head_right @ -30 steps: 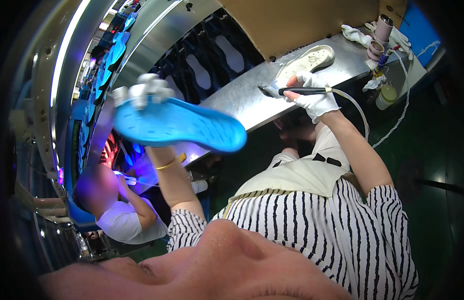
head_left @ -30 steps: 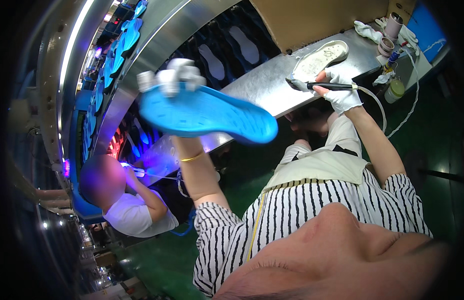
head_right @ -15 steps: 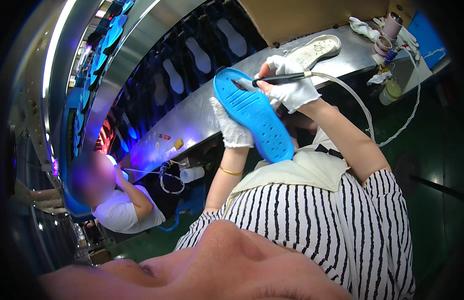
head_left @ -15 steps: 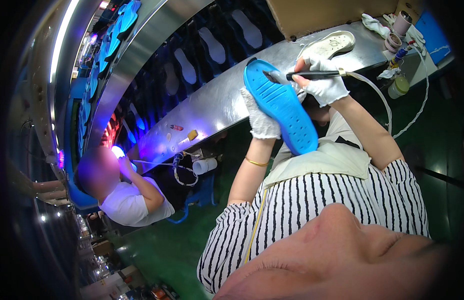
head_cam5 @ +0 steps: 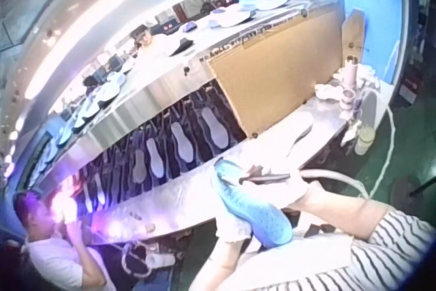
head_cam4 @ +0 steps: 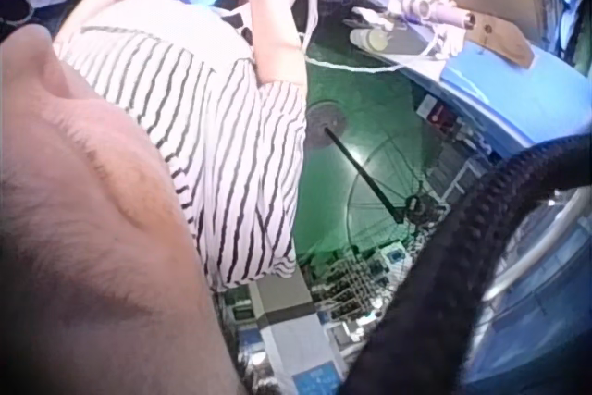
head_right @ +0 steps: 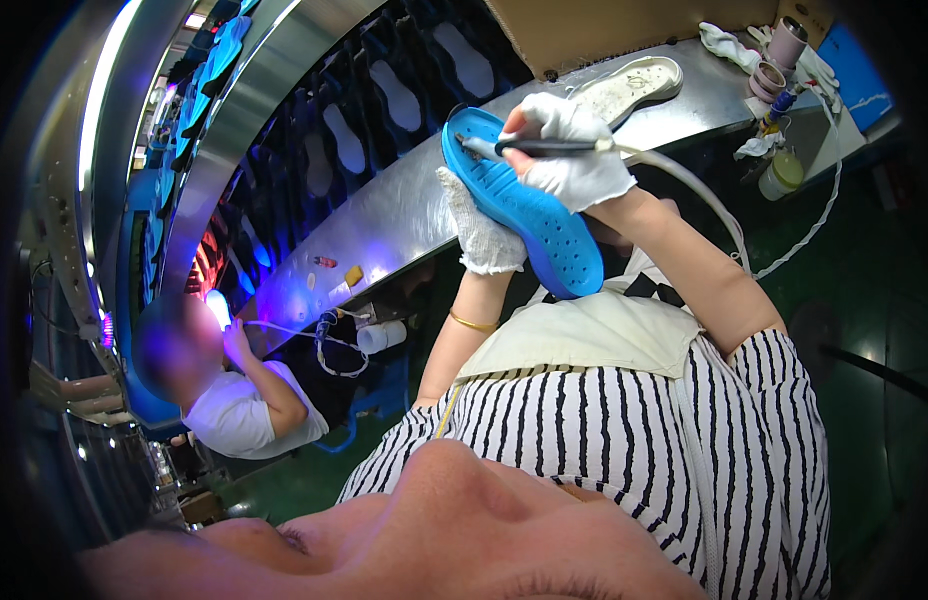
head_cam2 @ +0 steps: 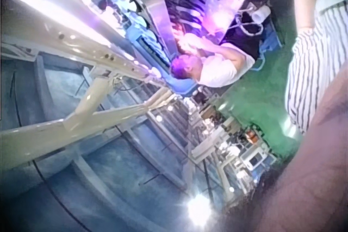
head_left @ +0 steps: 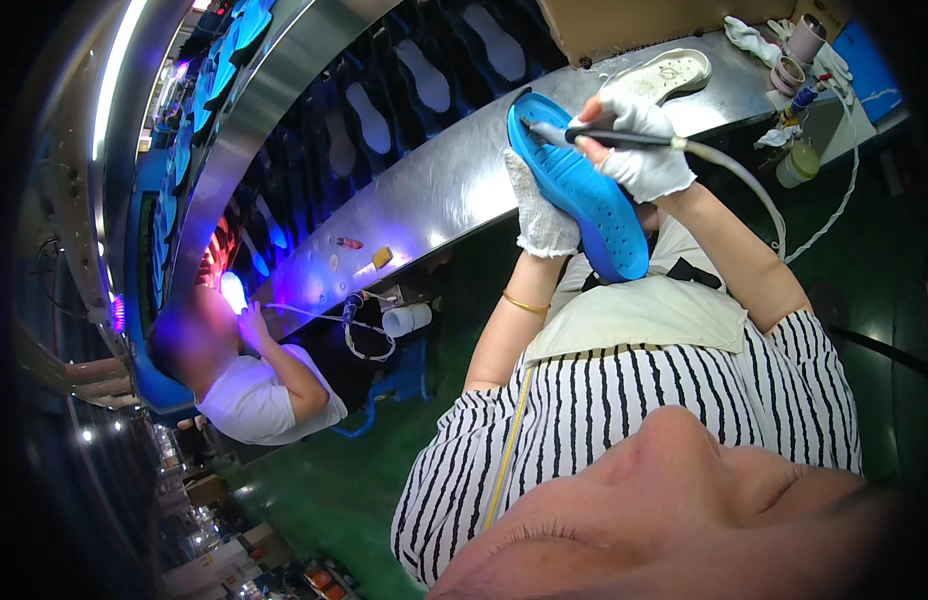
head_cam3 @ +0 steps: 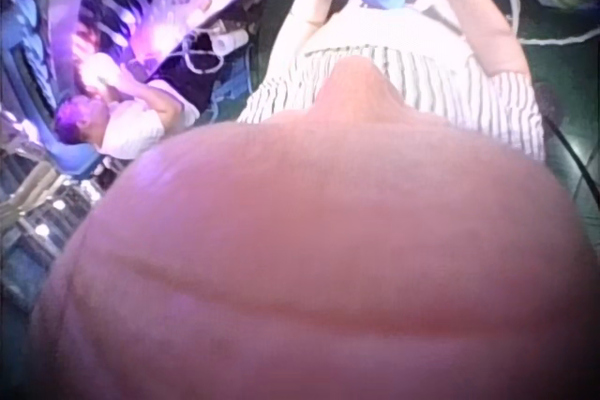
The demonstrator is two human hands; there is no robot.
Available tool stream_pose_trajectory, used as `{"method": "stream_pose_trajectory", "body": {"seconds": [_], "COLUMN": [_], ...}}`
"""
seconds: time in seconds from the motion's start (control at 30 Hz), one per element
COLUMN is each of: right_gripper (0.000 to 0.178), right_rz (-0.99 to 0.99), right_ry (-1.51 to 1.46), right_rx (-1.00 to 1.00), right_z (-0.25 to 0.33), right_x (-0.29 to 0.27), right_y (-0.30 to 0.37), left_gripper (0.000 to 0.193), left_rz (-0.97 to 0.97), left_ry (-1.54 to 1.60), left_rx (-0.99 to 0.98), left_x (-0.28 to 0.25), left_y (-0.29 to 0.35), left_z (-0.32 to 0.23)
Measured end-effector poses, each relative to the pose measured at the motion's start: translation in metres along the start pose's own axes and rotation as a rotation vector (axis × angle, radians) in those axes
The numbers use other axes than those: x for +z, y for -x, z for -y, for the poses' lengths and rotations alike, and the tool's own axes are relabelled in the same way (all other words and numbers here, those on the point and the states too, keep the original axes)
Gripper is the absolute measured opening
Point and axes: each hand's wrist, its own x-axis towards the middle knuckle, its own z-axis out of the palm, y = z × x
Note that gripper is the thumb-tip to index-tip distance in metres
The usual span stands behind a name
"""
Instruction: The person applies a liquid substance to blue shoe soles using a handheld brush, reaching for new soles from a conveyor belt and placing them back after treatment.
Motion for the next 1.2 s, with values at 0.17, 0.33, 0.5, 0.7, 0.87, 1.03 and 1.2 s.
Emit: {"method": "stream_pose_trajectory", "body": {"seconds": [0.17, 0.33, 0.5, 0.7, 0.87, 1.03, 1.2], "right_gripper": [0.021, 0.020, 0.018, 0.015, 0.011, 0.013, 0.009], "right_rz": [0.183, 0.188, 0.224, 0.204, 0.180, 0.285, 0.219], "right_ry": [0.021, 0.209, 0.014, -0.020, -0.282, 0.123, -0.321], "right_rx": [-0.049, -0.243, -0.010, 0.165, 0.332, -0.157, 0.305], "right_z": [0.004, 0.006, 0.000, -0.008, -0.005, 0.002, 0.008], "right_x": [0.003, 0.003, -0.006, -0.024, -0.022, -0.016, -0.013], "right_y": [0.014, 0.022, 0.040, 0.057, 0.044, 0.031, 0.026], "left_gripper": [0.080, 0.080, 0.086, 0.090, 0.099, 0.100, 0.082], "left_rz": [-0.025, -0.087, 0.067, 0.062, 0.002, 0.019, 0.075], "left_ry": [0.038, -0.065, -0.066, -0.232, -0.094, -0.082, 0.199], "left_rx": [-0.040, -0.012, -0.121, -0.309, -0.131, 0.051, 0.089], "left_x": [-0.004, -0.008, -0.014, -0.025, -0.026, -0.034, -0.048], "left_y": [-0.001, -0.001, 0.010, 0.031, 0.008, -0.014, -0.037], "left_z": [-0.010, -0.019, -0.022, 0.005, 0.005, 0.001, -0.010]}}
